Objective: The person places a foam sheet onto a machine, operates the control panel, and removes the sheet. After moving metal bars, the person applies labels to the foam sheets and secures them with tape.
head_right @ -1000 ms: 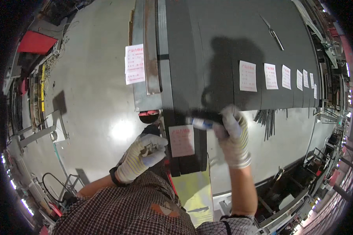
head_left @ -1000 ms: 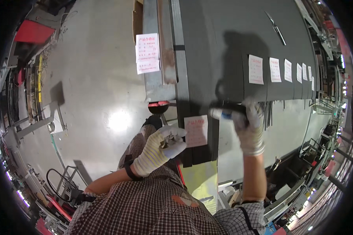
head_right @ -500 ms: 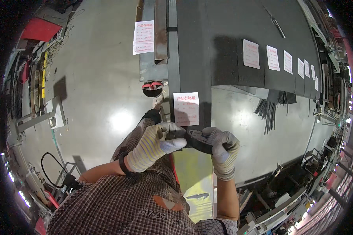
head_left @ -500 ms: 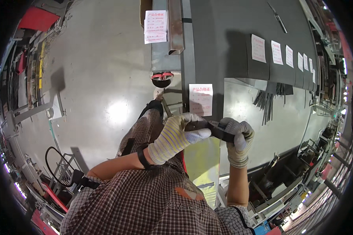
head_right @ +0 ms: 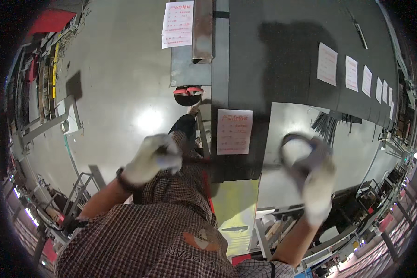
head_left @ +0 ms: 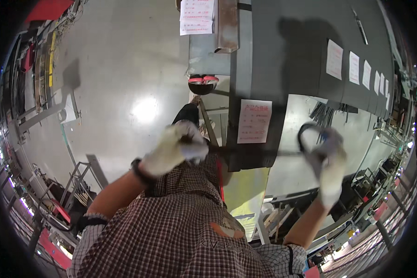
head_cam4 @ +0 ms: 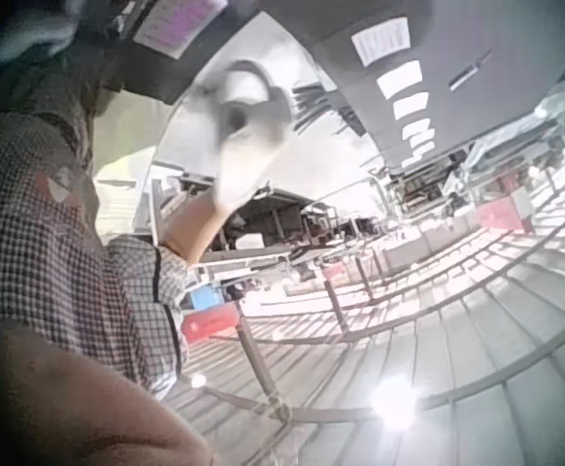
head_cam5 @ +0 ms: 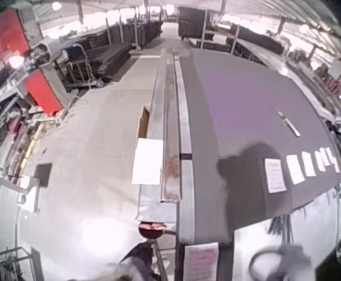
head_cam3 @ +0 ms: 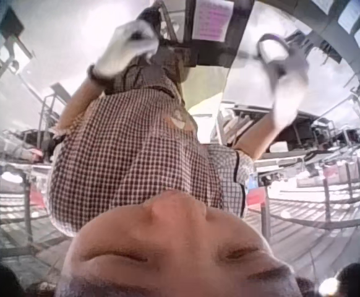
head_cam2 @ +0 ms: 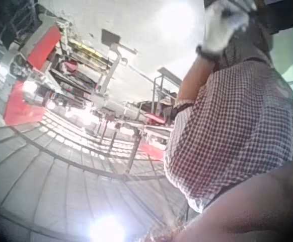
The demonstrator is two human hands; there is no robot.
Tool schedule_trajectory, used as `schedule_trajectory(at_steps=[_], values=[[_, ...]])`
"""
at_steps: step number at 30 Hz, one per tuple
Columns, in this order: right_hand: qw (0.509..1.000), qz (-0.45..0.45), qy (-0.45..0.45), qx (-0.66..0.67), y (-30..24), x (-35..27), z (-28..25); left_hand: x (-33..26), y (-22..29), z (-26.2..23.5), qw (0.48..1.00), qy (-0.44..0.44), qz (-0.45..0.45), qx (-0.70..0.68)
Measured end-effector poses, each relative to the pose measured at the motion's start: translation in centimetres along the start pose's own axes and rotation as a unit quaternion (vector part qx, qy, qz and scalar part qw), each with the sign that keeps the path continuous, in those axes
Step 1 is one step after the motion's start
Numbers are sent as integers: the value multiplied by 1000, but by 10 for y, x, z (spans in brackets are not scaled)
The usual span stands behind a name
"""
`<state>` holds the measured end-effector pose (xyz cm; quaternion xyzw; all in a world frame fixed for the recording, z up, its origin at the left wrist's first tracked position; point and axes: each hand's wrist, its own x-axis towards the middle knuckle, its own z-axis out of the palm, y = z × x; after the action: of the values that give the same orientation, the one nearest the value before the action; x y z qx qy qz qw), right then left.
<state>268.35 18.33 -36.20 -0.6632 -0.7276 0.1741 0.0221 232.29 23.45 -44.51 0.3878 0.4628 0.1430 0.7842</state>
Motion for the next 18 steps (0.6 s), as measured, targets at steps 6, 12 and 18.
schedule_trajectory(at_steps=[6,12,18], values=[[902,181,-105,378,91,-3,175,147,-144,10,988,-58,29,140],[958,158,230,72,-40,14,121,233,-217,44,952,-66,109,280],[979,187,82,20,-125,27,146,194,-177,13,982,-111,48,148]])
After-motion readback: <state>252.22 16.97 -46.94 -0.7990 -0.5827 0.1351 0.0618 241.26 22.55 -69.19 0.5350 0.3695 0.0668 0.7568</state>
